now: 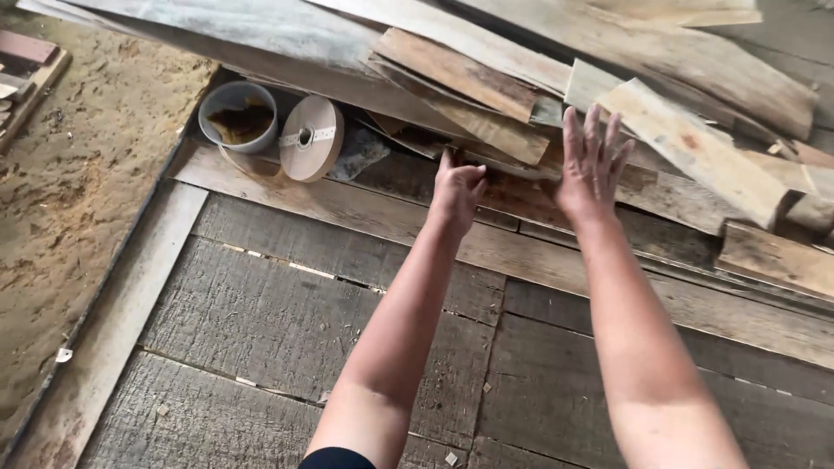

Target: The person selects and arranges multiple wooden planks on a wooden floor surface. They use a red utility knife to mark or score the planks while positioning them in a staggered pattern. The person repeatedly picks up, places, and adjusts the planks to fit within a rectangular frame on the floor.

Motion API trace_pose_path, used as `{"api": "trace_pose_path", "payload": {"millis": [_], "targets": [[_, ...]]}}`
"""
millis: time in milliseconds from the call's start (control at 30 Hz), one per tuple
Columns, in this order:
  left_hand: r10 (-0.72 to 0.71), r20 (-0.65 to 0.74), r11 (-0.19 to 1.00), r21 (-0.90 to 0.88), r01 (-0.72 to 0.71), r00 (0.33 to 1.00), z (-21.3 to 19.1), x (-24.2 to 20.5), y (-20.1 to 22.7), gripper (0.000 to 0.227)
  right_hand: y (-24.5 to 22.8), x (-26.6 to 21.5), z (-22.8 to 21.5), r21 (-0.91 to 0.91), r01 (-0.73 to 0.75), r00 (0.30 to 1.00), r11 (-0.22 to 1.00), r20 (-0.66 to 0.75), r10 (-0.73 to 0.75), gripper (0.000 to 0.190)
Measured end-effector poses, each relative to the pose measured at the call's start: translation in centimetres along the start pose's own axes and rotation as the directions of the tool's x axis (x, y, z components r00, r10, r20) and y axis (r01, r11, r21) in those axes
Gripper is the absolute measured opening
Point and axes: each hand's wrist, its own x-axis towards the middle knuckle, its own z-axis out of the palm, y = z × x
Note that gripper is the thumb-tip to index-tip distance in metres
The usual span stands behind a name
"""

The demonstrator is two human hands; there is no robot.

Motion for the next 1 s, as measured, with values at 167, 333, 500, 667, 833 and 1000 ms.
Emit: {"api": "trace_pose_path", "payload": {"millis": [167,333,500,667,833,1000], "targets": [[0.021,-0.072,0.985,-0.168,-0.033,0.997,-1.0,4.1,-2.1,0.100,3.2,2.2,2.6,-0.064,0.075,0.997,0.995,-0.004,-0.075,0.137],[0.017,-0.077,0.963,-0.267,-0.037,0.997,0.6,4.7,-0.6,0.100,6.4,3.8,4.8,-0.365,0.187,0.953,0.912,-0.157,-0.258,0.109],[0.032,-0.134,0.987,-0.154,-0.053,0.990,3.4,4.2,3.0,0.077,6.3,4.7,5.5,-0.315,0.198,0.934,0.928,-0.227,-0.276,0.105],[-0.049,-0.372,0.970,0.203,0.133,0.927,7.9,-0.2,6.9,0.151,6.2,4.2,6.1,-0.237,0.306,0.886,0.922,-0.284,-0.367,0.056],[-0.044,-0.437,0.969,0.202,0.146,0.899,8.2,2.4,6.3,0.110,5.3,4.1,5.4,-0.101,0.324,0.918,0.941,-0.206,-0.338,0.078],[-0.014,-0.440,0.984,0.153,0.091,0.898,8.3,3.1,5.6,0.105,5.0,4.3,4.2,-0.071,0.336,0.928,0.939,-0.147,-0.343,0.081]]}}
